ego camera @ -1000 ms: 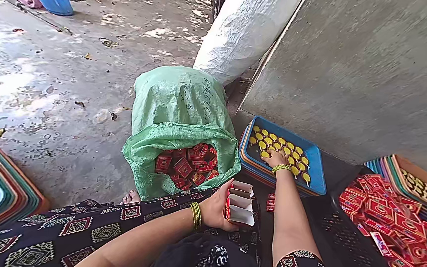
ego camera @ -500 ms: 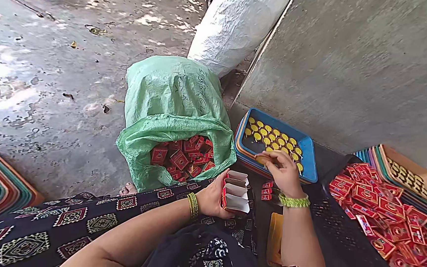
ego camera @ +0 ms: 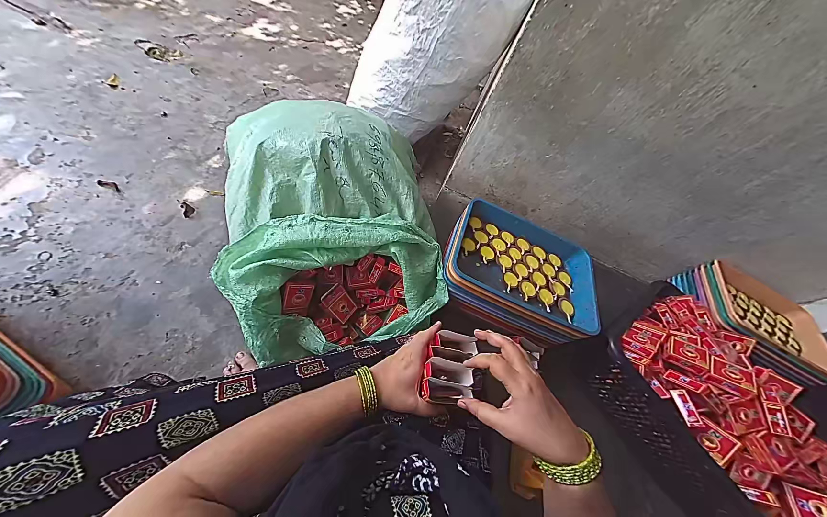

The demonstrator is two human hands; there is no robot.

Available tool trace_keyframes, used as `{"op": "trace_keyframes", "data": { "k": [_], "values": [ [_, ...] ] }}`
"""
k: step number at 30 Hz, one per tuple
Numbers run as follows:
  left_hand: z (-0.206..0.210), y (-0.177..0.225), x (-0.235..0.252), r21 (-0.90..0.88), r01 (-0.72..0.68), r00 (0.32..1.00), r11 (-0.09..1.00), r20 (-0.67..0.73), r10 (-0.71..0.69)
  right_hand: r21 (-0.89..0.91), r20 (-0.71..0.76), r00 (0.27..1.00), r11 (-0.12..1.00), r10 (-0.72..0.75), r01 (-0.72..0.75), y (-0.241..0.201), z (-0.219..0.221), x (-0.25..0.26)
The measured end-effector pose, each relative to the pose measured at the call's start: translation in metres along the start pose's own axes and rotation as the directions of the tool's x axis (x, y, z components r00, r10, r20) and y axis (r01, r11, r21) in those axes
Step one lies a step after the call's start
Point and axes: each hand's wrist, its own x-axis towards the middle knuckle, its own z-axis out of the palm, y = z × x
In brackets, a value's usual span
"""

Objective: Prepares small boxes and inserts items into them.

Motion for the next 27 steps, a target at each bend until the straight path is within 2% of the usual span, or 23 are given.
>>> {"op": "trace_keyframes", "data": {
  "k": [5, 9, 12, 16, 18, 22, 24, 27],
  "values": [
    [0.0, 0.002, 0.001, 0.066, -0.157, 0.987, 0.985, 0.029, 0.156, 0.076, 0.093, 0.995, 0.996, 0.044, -0.051, 0.008, 0.017, -0.013],
    [0.0, 0.003, 0.0, 0.079, -0.192, 0.981, 0.978, 0.035, 0.19, 0.075, 0.043, 0.999, 0.997, 0.032, -0.035, 0.007, 0.032, -0.016],
    [0.002, 0.007, 0.001, 0.033, -0.133, 0.99, 0.991, 0.042, 0.132, 0.133, -0.03, 1.0, 0.991, 0.007, -0.003, 0.016, 0.038, -0.016],
    [0.005, 0.022, 0.007, -0.199, 0.042, 0.997, 0.979, 0.067, -0.029, 0.314, -0.129, 0.992, 0.949, -0.004, 0.044, 0.038, 0.033, -0.028],
    [0.011, 0.026, 0.008, -0.298, 0.082, 0.996, 0.951, 0.063, -0.066, 0.417, -0.171, 0.984, 0.909, 0.059, 0.018, 0.054, 0.03, -0.045],
    [0.021, 0.026, 0.006, -0.392, 0.144, 0.989, 0.909, 0.093, -0.116, 0.556, -0.22, 0.934, 0.823, 0.281, -0.116, 0.083, 0.013, -0.091],
    [0.02, 0.023, 0.006, -0.401, 0.164, 0.986, 0.901, 0.074, -0.147, 0.509, -0.252, 0.894, 0.836, 0.371, -0.203, 0.093, 0.0, -0.113],
    [0.017, 0.015, 0.008, -0.383, 0.181, 0.981, 0.906, -0.001, -0.196, 0.221, -0.202, 0.884, 0.899, 0.421, -0.378, 0.118, -0.006, -0.137]
  ]
}}
